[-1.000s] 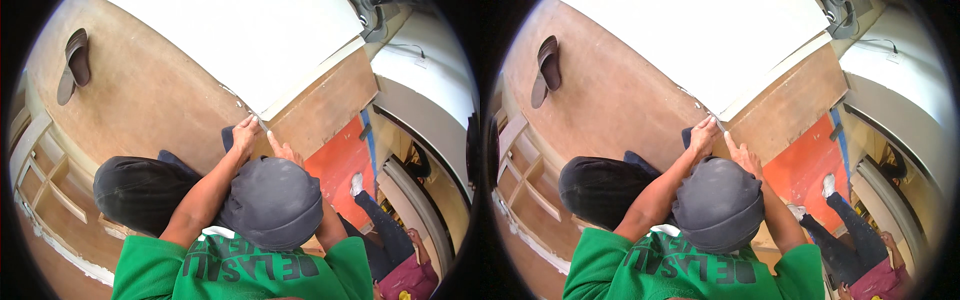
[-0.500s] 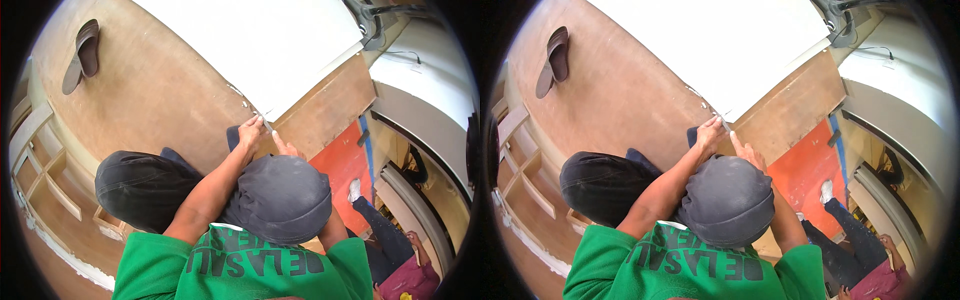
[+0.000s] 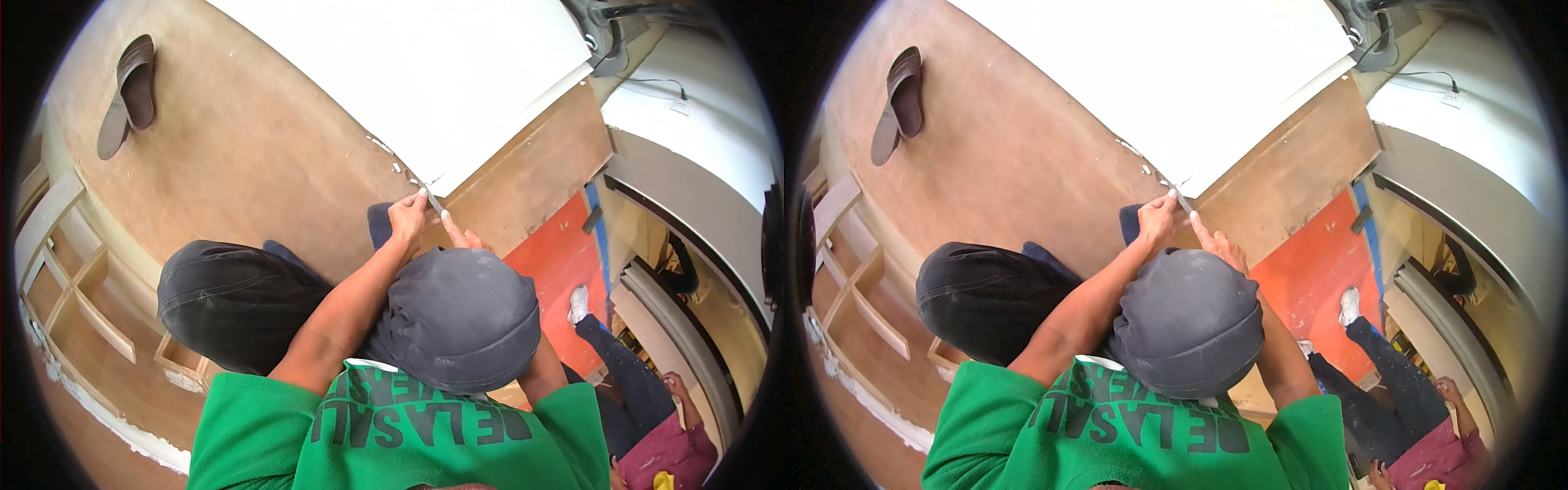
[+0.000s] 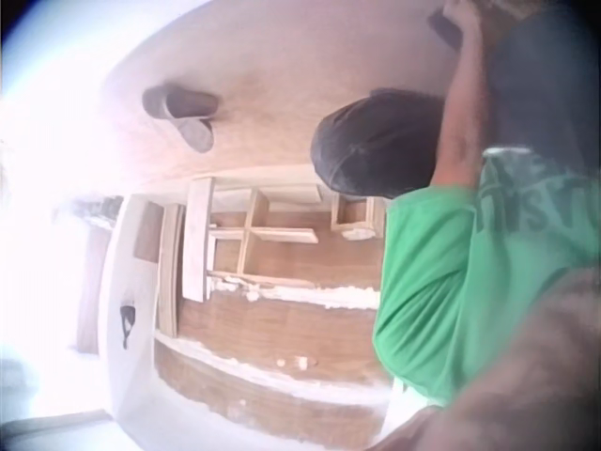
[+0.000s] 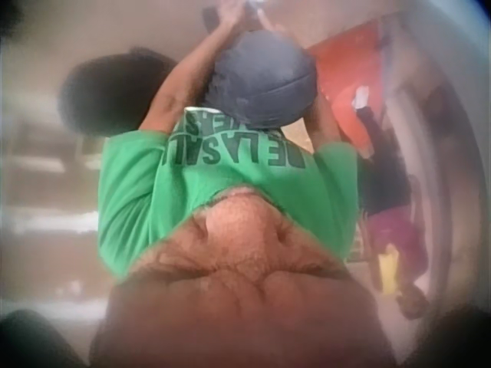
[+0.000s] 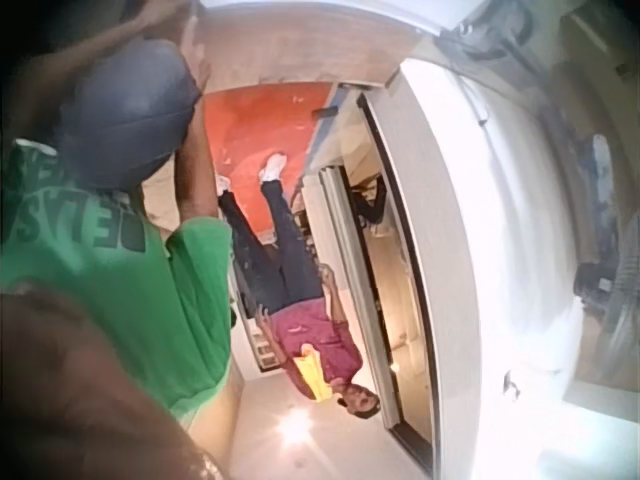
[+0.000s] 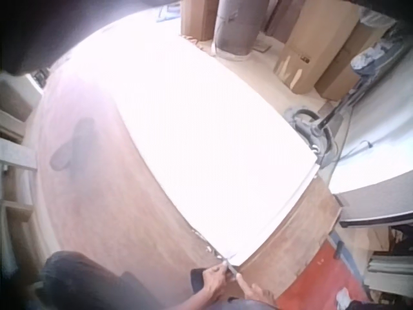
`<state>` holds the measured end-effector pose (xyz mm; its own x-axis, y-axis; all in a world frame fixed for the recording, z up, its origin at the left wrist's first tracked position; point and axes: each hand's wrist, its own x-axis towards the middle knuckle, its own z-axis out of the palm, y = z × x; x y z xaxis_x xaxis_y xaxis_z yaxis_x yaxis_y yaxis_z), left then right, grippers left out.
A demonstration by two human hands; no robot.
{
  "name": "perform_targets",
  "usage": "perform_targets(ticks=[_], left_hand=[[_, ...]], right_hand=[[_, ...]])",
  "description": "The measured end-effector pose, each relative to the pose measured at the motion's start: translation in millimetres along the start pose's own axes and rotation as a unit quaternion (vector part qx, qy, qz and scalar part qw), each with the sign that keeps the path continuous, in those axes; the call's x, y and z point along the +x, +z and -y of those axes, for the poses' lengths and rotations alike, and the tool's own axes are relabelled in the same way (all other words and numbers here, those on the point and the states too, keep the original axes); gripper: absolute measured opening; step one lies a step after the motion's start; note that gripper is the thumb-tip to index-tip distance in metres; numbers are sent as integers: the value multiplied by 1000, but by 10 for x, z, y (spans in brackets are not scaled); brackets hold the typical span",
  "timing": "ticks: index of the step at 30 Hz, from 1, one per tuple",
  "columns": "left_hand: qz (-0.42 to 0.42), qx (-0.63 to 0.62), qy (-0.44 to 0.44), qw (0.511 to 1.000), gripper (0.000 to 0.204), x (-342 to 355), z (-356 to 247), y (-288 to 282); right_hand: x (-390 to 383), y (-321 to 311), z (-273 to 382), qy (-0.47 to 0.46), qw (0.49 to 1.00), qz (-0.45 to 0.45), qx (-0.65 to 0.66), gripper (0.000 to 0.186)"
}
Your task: The person kneels on the floor and uses a utility knife to trim the edges of a large white panel. They repeatedly score the edges and snap off thin strips of material to shape the panel.
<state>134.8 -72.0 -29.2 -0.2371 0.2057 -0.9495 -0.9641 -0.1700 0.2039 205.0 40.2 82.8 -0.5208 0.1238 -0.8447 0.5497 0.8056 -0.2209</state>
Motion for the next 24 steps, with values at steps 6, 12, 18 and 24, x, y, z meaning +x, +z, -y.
perform_targets(ticks=[6,12,18,24], left_hand=[[36,-47,-12,998,36,-87,-35,-1],[36,-32,12,999,34,-36,50,-11],[66,-30,-20,997,34,-52,-32,4],[45,-18,-14,999,30,-64,20,-12]], right_hand=[[-75,-58,-25,4,1000,4,-6,76],[-69,25,-45,6,1000,-2,10,77],[96,274,-334,-37,999,-19,-10,77],[132,446,-512,-22,1000,-11,5,77]])
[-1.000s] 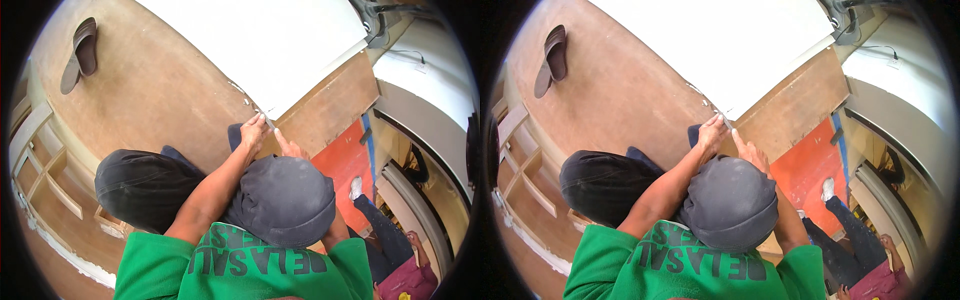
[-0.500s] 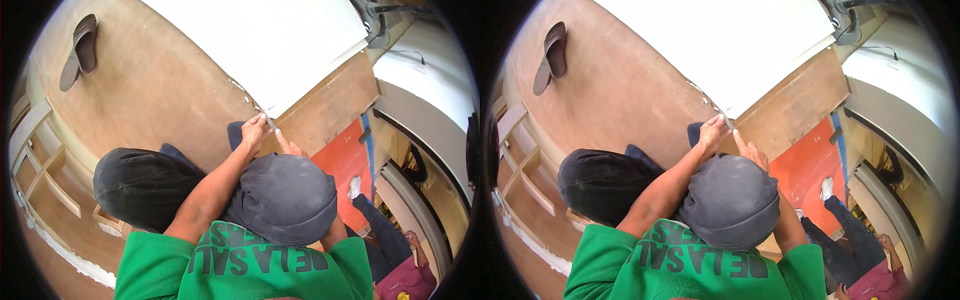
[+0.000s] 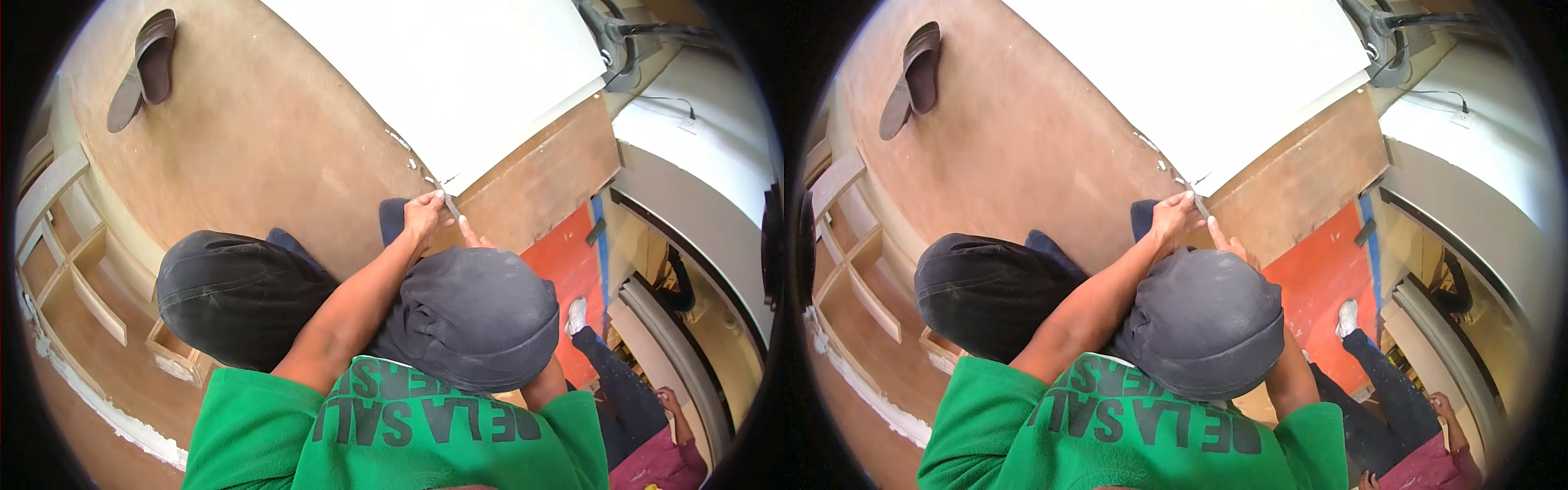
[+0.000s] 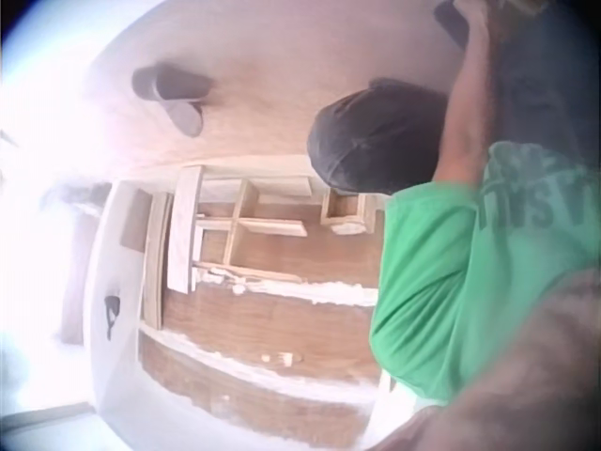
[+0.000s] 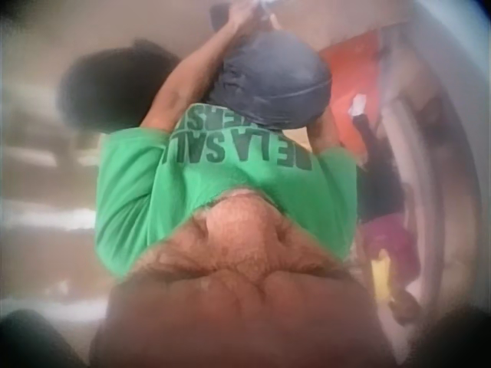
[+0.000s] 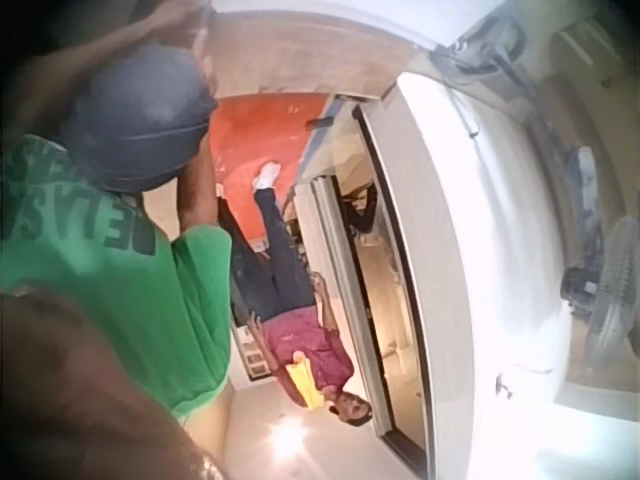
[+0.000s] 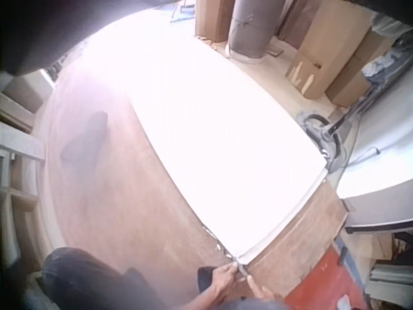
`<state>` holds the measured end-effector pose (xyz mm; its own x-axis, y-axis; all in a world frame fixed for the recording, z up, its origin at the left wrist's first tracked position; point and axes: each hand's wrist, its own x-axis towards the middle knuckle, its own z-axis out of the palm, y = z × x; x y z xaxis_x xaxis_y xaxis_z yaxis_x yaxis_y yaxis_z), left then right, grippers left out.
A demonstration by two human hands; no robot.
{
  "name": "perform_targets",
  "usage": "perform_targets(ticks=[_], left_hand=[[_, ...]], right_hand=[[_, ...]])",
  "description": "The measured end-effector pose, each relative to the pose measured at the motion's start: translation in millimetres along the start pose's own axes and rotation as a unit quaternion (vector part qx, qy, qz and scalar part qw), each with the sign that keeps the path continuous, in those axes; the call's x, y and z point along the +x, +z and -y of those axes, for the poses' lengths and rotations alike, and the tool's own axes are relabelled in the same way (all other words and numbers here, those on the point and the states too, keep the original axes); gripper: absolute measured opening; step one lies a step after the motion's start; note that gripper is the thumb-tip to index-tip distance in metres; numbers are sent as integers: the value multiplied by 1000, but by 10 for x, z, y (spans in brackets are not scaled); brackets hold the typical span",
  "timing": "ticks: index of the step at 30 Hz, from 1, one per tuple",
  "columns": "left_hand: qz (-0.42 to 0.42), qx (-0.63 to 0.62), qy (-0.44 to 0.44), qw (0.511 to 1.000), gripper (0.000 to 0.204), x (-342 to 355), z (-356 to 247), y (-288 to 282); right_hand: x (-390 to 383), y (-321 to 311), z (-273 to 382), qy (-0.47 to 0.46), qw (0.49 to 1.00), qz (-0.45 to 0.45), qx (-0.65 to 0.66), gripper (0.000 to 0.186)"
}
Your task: The person kneels on the floor and uses a utility knife to trim the edges of a large white panel. They repeatedly score the edges and snap off thin strips of material to shape the panel.
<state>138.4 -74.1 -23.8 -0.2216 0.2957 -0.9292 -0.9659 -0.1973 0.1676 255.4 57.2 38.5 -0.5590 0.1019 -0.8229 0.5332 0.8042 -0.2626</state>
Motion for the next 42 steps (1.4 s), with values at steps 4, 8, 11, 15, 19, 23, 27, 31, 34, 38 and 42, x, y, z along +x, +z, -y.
perform_targets(ticks=[4,8,11,15,19,23,27,31,34,38,42], left_hand=[[-16,56,32,998,27,134,49,-33],[-17,110,67,992,26,271,120,-72],[-7,84,51,995,25,300,106,-103],[-7,153,49,987,23,252,-37,-119],[-43,428,53,901,26,164,-176,-72],[-60,377,103,918,28,104,-168,-59],[-106,288,148,940,25,162,-242,-145],[-97,177,118,972,24,221,-313,-209],[-106,198,131,966,23,307,-291,-225],[-103,186,135,968,23,373,-340,-249],[-167,251,260,917,26,133,-781,-51]], right_hand=[[-22,-47,2,-19,999,-6,38,77],[-25,-46,23,-20,999,-33,10,76],[9,81,13,-11,998,-63,-19,75],[89,262,-180,-21,996,-71,55,71],[192,313,-357,-80,984,-99,125,68],[152,247,-303,-26,994,-79,65,65],[-24,154,-117,-26,996,-83,-18,54],[-150,121,7,-16,995,-91,-23,46],[-160,184,-7,-11,994,-111,-4,41],[-128,389,-89,0,983,-170,75,37],[38,547,-71,27,920,-297,255,36]])
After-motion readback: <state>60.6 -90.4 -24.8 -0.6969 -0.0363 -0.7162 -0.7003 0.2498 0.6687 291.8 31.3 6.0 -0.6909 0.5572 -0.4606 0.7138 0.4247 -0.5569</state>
